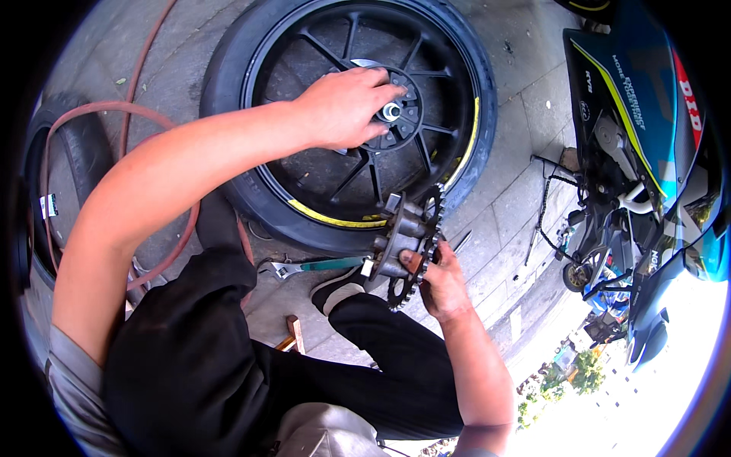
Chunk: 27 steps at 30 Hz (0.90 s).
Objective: The person cleans and reassembles parts of a motorcycle rear wheel hub, placing rubber dampers into the hub before fitting a sprocket assembly.
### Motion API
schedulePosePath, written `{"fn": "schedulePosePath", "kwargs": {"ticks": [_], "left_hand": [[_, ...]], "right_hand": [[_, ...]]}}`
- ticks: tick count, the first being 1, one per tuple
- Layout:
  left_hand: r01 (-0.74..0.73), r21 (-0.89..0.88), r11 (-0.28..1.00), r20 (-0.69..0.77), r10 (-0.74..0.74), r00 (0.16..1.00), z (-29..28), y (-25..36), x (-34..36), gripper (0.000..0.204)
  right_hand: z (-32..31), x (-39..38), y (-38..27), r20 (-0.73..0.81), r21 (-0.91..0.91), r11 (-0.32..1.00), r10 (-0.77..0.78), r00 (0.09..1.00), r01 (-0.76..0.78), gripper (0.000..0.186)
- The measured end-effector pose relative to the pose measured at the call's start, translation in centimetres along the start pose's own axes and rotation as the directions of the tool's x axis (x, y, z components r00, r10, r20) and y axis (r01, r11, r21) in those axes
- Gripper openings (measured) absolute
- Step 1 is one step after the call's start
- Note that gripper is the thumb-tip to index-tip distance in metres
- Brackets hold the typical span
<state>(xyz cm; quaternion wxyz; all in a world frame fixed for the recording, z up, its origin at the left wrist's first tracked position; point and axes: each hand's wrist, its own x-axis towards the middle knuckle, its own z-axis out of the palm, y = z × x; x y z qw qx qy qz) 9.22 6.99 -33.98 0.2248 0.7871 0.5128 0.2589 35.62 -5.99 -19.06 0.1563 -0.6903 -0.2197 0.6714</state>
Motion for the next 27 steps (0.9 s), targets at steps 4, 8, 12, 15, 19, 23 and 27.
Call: {"fn": "schedulePosePath", "kwargs": {"ticks": [4,8,12,15,19,23,27], "left_hand": [[-0.034,0.034,0.999,0.136,0.029,0.990,1.1,0.4,2.7,0.032],[-0.100,0.033,0.994,-0.050,0.102,0.994,1.9,-1.0,1.6,0.037],[0.023,-0.123,0.992,-0.225,-0.050,0.973,1.2,-1.2,0.3,0.040],[0.380,-0.728,0.571,0.169,-0.387,0.906,-2.5,-0.6,-2.6,0.034],[0.508,-0.744,0.434,0.409,-0.306,0.860,-8.2,2.6,-7.8,0.029],[0.133,-0.460,0.878,0.184,-0.052,0.981,-8.8,4.5,-10.1,0.039],[0.153,-0.360,0.920,0.280,-0.049,0.959,-8.7,5.8,-9.8,0.038]], "right_hand": [[-0.4,-0.7,0.5,0.016,0.084,0.996,0.043,0.999,-0.044,0.060],[-0.8,-0.6,0.7,0.041,0.179,0.982,0.056,0.998,-0.062,0.050],[-1.3,0.9,1.5,0.060,0.343,0.938,0.036,0.998,-0.054,0.051],[-1.5,3.0,2.7,0.196,0.537,0.843,-0.095,0.976,-0.026,0.066],[1.3,5.9,4.2,0.274,0.615,0.775,-0.384,0.882,0.146,0.090],[3.2,6.9,4.6,0.336,0.570,0.816,-0.331,0.882,0.089,0.095],[5.3,5.9,4.1,0.348,0.616,0.787,-0.303,0.887,0.028,0.091]]}}
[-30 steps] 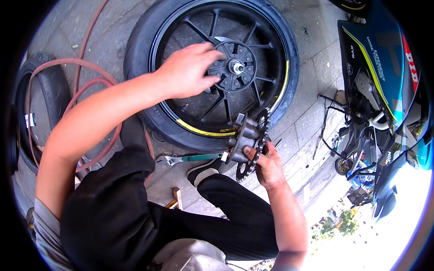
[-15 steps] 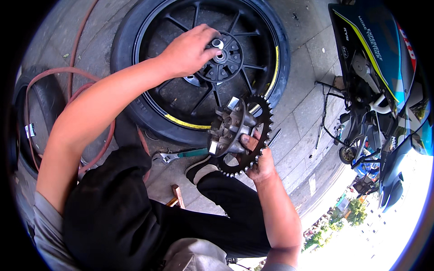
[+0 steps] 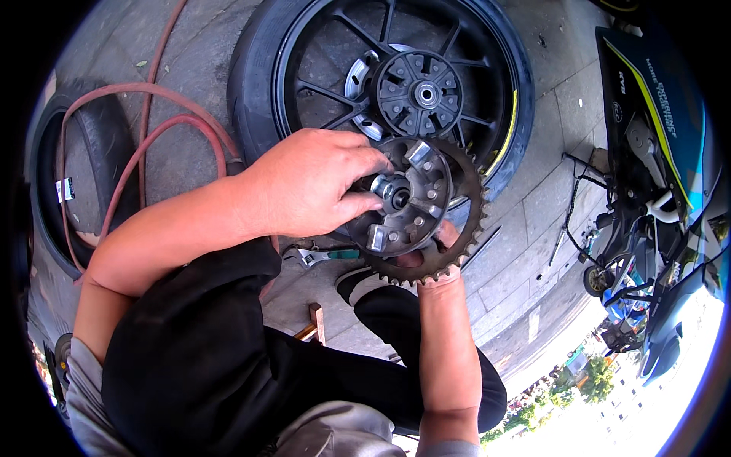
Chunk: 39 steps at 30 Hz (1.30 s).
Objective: The person cleans and reassembles parts of a motorcycle rear wheel hub, placing rubber dampers into the hub before fitting a sprocket assembly.
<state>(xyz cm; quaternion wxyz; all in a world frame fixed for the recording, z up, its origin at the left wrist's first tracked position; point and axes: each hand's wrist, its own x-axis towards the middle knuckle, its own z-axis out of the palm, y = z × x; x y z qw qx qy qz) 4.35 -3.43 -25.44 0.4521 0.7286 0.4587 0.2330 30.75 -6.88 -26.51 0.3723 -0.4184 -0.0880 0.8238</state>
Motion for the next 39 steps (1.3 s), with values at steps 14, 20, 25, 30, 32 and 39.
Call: {"fn": "schedulePosePath", "kwargs": {"ticks": [14,20,25,30,32,39], "left_hand": [[-0.076,-0.040,0.996,-0.085,0.073,0.994,-0.6,-1.2,-2.2,0.035],[-0.163,-0.074,0.984,-0.270,0.138,0.953,0.6,-1.5,-2.6,0.033],[-0.190,-0.027,0.981,-0.257,0.177,0.950,0.1,-1.7,-2.9,0.030],[-0.213,-0.011,0.977,-0.296,0.201,0.934,0.3,-1.8,-3.4,0.028],[-0.252,0.011,0.968,-0.382,0.237,0.894,0.1,-1.7,-3.4,0.029],[-0.238,0.029,0.971,-0.282,0.237,0.930,-0.7,-2.2,-5.2,0.040]], "right_hand": [[2.2,1.2,1.3,0.029,-0.052,0.997,0.052,0.998,-0.050,0.092],[3.5,1.1,2.3,-0.027,0.032,0.997,0.065,0.998,-0.064,0.092],[3.0,1.1,2.7,0.005,0.045,0.994,0.096,0.995,-0.096,0.093],[2.9,1.2,3.4,0.028,0.094,0.988,0.122,0.992,-0.124,0.096],[3.0,1.4,3.7,0.041,0.104,0.987,0.121,0.992,-0.125,0.097],[2.3,2.3,5.1,-0.015,0.224,0.962,0.167,0.986,-0.159,0.094]]}}
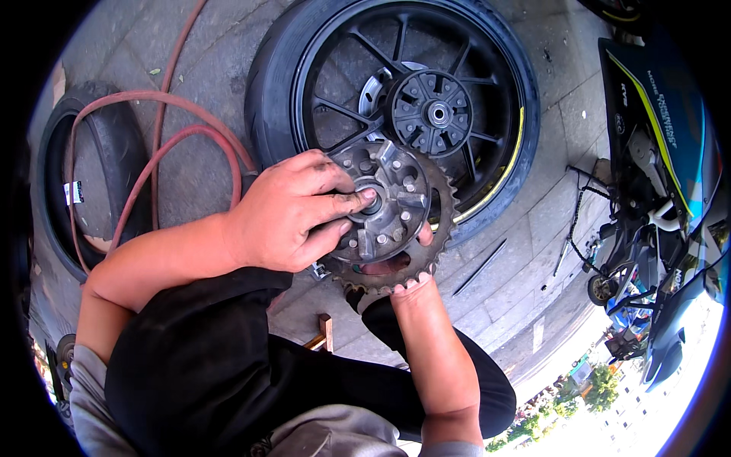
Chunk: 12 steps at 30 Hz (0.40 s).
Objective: The person cleans and reassembles parts of a motorcycle rear wheel hub, placing rubber dampers into the hub before fitting a sprocket assembly.
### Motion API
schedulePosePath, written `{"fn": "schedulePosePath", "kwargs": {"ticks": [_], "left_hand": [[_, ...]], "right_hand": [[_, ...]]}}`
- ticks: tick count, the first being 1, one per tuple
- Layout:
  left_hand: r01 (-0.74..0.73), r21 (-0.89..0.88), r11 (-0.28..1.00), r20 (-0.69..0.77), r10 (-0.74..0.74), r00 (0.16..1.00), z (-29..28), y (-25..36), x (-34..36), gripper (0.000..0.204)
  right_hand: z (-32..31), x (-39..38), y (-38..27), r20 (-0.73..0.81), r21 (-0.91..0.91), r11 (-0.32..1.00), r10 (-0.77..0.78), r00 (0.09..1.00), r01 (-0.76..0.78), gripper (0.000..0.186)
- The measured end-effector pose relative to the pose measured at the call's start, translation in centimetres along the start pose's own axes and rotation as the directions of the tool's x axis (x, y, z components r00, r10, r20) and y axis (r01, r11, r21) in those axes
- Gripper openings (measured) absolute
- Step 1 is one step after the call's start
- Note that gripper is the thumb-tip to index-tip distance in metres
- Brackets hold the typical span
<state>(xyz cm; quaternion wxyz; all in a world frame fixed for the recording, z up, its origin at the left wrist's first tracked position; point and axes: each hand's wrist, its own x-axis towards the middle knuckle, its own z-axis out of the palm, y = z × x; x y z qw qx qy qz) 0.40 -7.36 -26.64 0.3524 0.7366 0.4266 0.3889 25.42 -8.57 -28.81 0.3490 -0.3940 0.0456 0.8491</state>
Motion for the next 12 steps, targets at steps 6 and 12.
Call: {"fn": "schedulePosePath", "kwargs": {"ticks": [6,12], "left_hand": [[0.086,-0.012,0.996,-0.045,-0.086,0.995,-3.2,-0.3,-0.8,0.031],[0.575,-0.519,0.633,-0.173,-0.736,0.655,-4.5,-1.8,-3.1,0.063]], "right_hand": [[2.5,3.5,2.8,0.101,0.071,0.996,0.039,0.994,-0.046,0.104],[3.2,5.7,3.3,0.227,0.047,0.994,0.082,0.970,-0.096,0.114]]}}
